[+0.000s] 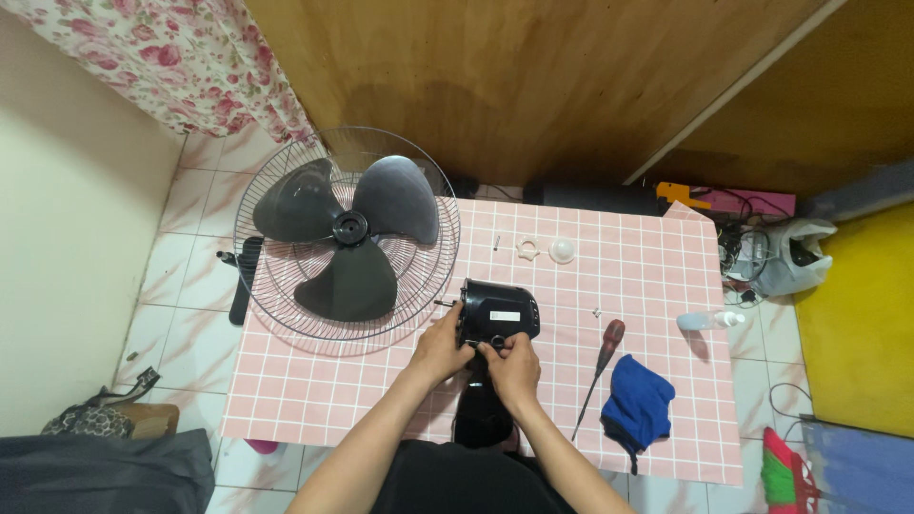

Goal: The person disassembles a black electric fan motor housing on a pink checkered table. They use a screwdriver to remove screws, separate the motor casing, and inspect internal components. The fan blade and cage remain assembled on the table.

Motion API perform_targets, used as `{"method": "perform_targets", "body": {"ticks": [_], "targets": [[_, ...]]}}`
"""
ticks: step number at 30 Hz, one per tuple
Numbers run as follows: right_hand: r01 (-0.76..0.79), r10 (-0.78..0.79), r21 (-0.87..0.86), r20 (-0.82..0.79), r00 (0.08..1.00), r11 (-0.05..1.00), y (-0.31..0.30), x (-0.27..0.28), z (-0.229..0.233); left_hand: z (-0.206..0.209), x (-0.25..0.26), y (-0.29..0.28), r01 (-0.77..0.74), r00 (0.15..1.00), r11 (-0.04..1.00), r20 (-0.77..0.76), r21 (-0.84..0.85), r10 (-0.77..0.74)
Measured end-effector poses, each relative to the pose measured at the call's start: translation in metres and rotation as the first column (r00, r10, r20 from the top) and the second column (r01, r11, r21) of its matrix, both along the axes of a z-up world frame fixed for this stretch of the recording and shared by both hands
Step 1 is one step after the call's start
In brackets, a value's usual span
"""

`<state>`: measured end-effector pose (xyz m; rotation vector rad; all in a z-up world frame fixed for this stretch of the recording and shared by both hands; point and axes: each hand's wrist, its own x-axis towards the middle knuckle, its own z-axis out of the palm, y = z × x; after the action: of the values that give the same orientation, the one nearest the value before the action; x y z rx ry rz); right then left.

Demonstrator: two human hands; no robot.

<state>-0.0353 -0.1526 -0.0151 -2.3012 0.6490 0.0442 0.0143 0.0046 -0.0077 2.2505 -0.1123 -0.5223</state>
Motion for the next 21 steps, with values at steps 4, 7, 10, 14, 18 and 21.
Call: {"method": "perform_targets", "body": {"ticks": [4,7,10,14,18,21], "targets": [[-0.005,0.006,0.025,-0.031,1.0,1.0,-0.001,0.004,-0.007,-0.008,0.001,0.0,-0.04,0.999,0.998,0.008,-0.053,0.041],[-0.009,0.01,0.014,-0.05,0.999,1.0,-0.001,0.007,-0.005,-0.012,-0.002,-0.003,-0.051,0.998,0.998,0.041,-0.04,0.053],[-0.017,0.017,0.01,-0.072,0.997,1.0,-0.002,0.008,-0.001,-0.014,-0.003,-0.005,-0.036,0.998,0.999,0.06,-0.01,0.037],[0.007,-0.003,0.047,-0.082,0.997,0.999,0.0,0.008,0.004,-0.022,-0.002,-0.006,-0.031,0.997,0.999,0.075,0.008,0.03],[0.034,-0.025,0.081,-0.113,0.993,0.996,0.0,0.01,0.006,-0.029,-0.002,-0.006,-0.014,0.987,0.999,0.163,0.029,0.009],[-0.005,0.005,-0.001,-0.003,1.0,1.0,0.001,0.009,0.002,-0.022,-0.001,-0.004,-0.006,0.981,1.0,0.193,-0.014,0.009]]}}
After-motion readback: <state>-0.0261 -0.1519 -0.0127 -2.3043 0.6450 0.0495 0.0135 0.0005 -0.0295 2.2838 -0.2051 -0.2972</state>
